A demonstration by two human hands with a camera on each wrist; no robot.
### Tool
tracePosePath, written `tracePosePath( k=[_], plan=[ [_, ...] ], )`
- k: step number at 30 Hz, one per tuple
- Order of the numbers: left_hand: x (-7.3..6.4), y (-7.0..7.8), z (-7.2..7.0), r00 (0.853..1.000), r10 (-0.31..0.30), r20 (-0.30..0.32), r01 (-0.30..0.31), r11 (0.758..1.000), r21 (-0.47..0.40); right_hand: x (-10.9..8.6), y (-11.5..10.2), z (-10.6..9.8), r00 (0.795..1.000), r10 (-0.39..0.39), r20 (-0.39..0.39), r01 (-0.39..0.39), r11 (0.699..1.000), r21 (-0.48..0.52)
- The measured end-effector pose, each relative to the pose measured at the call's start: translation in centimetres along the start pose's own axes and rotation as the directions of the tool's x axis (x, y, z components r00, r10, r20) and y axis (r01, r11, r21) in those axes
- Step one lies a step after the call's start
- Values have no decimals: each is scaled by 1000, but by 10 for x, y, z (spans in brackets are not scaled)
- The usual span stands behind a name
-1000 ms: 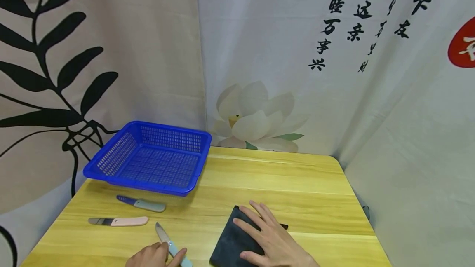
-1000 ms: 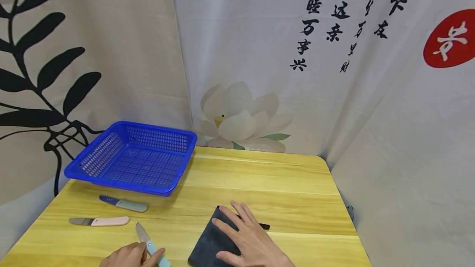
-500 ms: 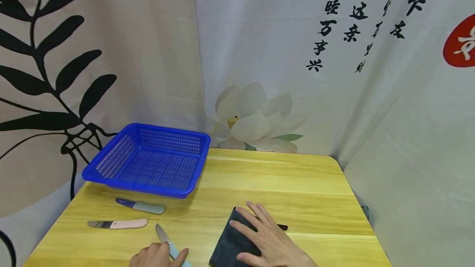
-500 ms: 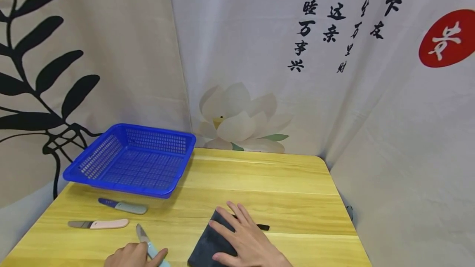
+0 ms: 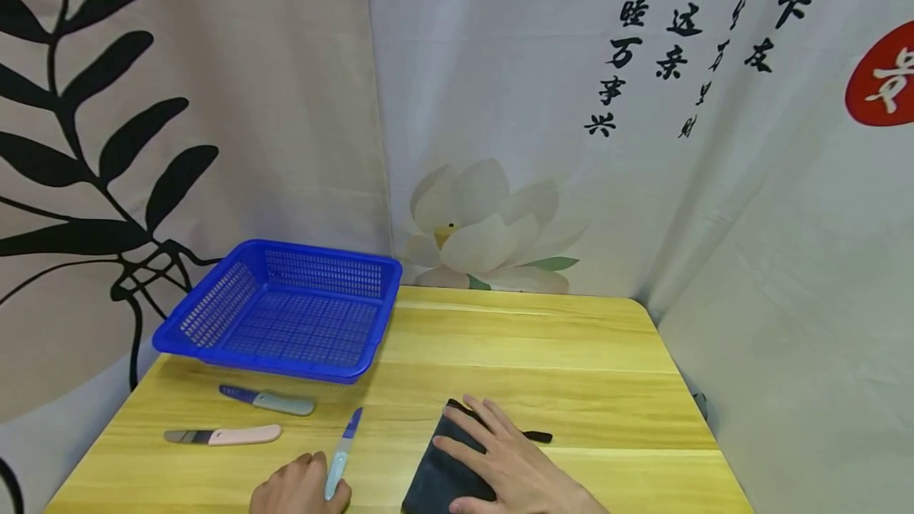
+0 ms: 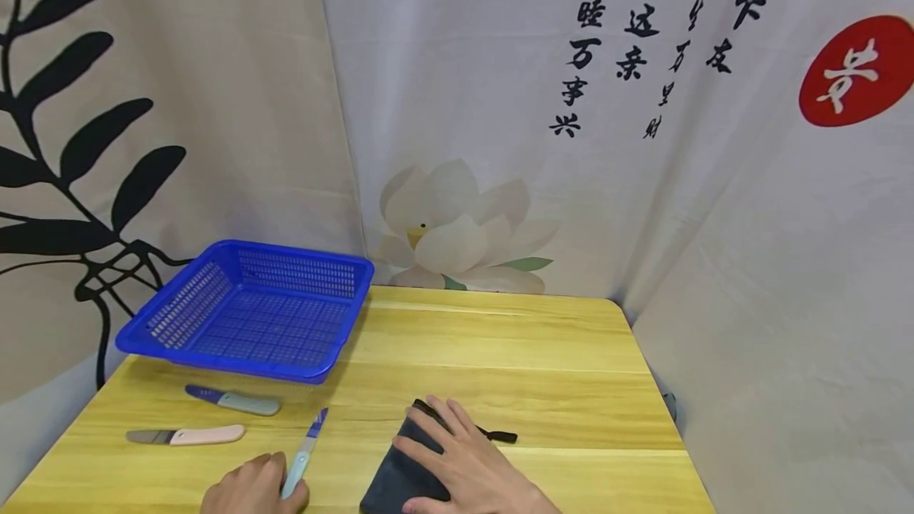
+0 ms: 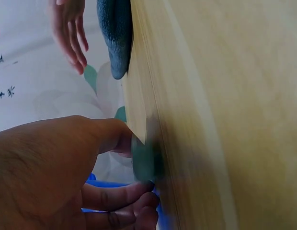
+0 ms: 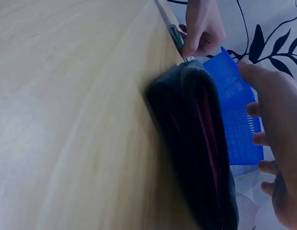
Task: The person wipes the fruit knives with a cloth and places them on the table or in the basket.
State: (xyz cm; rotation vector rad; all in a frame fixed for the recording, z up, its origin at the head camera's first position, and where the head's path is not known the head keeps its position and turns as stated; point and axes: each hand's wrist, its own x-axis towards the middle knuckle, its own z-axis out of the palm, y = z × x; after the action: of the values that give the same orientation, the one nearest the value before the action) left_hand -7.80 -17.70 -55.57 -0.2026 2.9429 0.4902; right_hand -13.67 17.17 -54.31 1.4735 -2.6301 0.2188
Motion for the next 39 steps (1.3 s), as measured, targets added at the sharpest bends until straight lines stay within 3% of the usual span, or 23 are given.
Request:
tracePosePath(
  k=[5,8,14,19,25,33,35,39],
  plan=[
    [3,-2,0,997,63,-55,-64,998,-16,2,-1,7,999,-52,11,52,997,-48],
    [5,-3,-1,995,87,-56,-88,996,-16,2,-1,10,997,-76,25,77,996,-41],
    [9,-2,-4,995,91,-33,-93,993,-75,4,-1,14,992,-94,83,91,995,41],
    [9,4,-5,988,115,-106,-130,981,-141,5,1,18,986,-91,142,75,990,117],
    [3,16,-8,952,184,-246,-242,942,-233,5,4,25,978,-111,175,91,989,120],
    [4,33,-9,865,274,-420,-409,870,-275,2,7,25,975,-94,199,71,990,121],
    [5,37,-10,860,284,-423,-424,859,-286,2,7,26,978,-90,189,71,992,107],
    [8,42,-13,867,291,-405,-432,844,-319,-1,4,28,986,-93,142,84,994,70]
  ],
)
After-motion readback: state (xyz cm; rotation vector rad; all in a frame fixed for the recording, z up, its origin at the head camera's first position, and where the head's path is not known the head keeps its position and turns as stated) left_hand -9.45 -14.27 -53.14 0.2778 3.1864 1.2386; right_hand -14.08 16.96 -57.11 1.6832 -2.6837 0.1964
